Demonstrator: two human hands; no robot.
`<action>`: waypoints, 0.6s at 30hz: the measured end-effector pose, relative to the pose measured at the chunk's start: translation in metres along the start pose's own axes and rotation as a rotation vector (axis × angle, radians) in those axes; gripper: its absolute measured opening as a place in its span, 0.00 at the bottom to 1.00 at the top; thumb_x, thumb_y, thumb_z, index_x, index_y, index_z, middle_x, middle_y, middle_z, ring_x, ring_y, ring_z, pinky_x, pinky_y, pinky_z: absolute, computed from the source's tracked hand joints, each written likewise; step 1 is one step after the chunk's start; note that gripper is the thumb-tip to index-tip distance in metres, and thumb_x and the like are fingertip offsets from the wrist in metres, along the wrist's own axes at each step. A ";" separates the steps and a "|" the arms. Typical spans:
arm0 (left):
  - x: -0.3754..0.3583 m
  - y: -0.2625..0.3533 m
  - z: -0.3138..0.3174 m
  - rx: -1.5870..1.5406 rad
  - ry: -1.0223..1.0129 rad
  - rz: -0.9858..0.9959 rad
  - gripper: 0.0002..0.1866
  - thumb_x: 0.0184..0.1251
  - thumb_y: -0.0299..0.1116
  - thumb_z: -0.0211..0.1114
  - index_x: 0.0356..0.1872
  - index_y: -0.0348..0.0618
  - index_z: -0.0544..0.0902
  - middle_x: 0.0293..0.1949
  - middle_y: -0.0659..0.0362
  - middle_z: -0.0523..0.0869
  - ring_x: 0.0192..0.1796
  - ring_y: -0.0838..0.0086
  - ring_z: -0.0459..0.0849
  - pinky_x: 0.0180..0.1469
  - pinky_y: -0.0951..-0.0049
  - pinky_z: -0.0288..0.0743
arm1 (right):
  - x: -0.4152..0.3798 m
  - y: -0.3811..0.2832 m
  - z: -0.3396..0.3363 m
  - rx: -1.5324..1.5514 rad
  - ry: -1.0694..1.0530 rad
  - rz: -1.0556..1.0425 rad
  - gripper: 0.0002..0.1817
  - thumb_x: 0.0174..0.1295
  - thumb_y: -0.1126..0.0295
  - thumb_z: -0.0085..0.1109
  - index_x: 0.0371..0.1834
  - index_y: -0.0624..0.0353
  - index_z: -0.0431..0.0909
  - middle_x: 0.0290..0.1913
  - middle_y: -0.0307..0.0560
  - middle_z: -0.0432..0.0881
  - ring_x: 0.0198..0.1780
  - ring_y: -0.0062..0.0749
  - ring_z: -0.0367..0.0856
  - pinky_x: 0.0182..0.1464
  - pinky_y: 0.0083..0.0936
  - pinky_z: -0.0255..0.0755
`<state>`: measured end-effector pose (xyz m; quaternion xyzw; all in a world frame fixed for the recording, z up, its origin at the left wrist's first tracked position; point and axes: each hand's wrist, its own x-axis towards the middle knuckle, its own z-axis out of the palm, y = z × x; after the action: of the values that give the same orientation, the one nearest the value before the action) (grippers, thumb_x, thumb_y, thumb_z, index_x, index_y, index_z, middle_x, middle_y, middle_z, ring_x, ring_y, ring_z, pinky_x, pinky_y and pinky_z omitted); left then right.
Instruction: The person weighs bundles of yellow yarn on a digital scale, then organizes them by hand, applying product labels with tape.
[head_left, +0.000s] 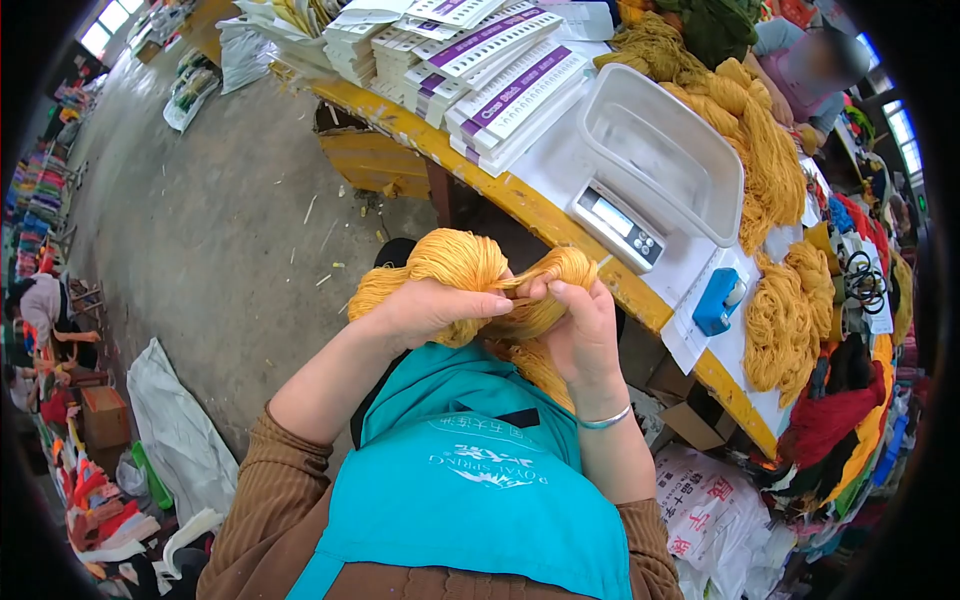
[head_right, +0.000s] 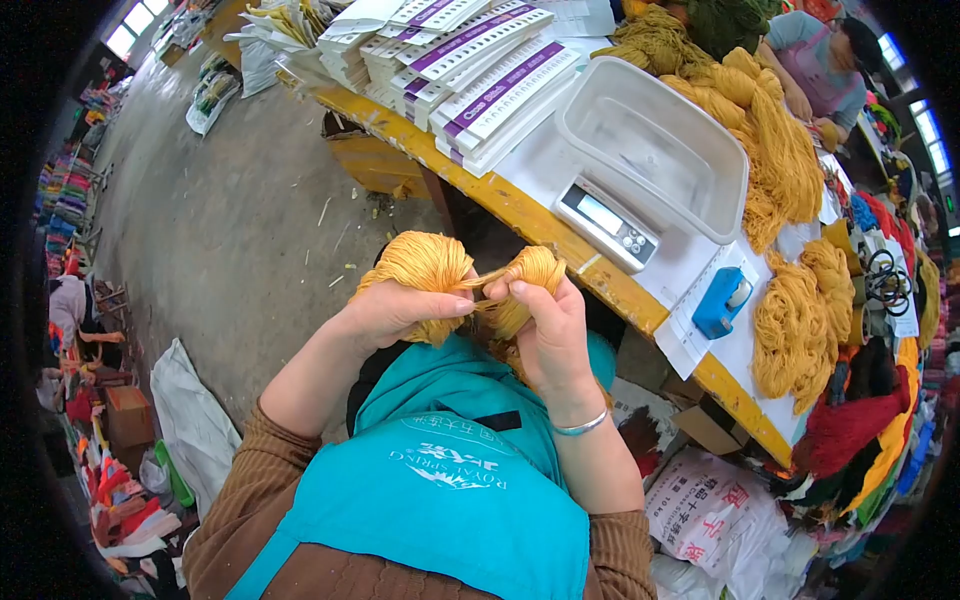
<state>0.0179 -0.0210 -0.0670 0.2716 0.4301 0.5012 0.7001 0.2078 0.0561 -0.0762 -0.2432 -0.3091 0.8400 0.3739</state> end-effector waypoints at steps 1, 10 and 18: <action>0.001 0.000 0.000 0.046 0.022 -0.005 0.11 0.65 0.32 0.70 0.44 0.39 0.84 0.44 0.62 0.86 0.48 0.79 0.82 0.52 0.76 0.76 | 0.000 -0.002 -0.001 -0.015 -0.026 -0.001 0.06 0.66 0.77 0.53 0.44 0.63 0.76 0.38 0.45 0.84 0.44 0.31 0.83 0.53 0.30 0.76; -0.004 -0.008 -0.053 -0.462 -0.399 0.158 0.14 0.72 0.41 0.61 0.45 0.42 0.82 0.23 0.64 0.79 0.25 0.81 0.78 0.35 0.72 0.74 | -0.001 -0.032 -0.002 -0.186 -0.119 0.102 0.06 0.62 0.74 0.61 0.41 0.62 0.77 0.29 0.37 0.76 0.27 0.20 0.72 0.32 0.20 0.69; -0.151 0.089 -0.220 -0.363 0.059 1.063 0.09 0.65 0.25 0.61 0.45 0.43 0.79 0.32 0.63 0.75 0.38 0.73 0.74 0.50 0.72 0.72 | -0.010 -0.089 -0.054 -0.121 -0.027 0.079 0.12 0.75 0.61 0.50 0.40 0.58 0.78 0.17 0.24 0.52 0.15 0.11 0.49 0.15 0.12 0.44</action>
<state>-0.2357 -0.1421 -0.0509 0.3122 0.1604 0.8583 0.3744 0.2915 0.1137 -0.0493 -0.2658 -0.3544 0.8371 0.3209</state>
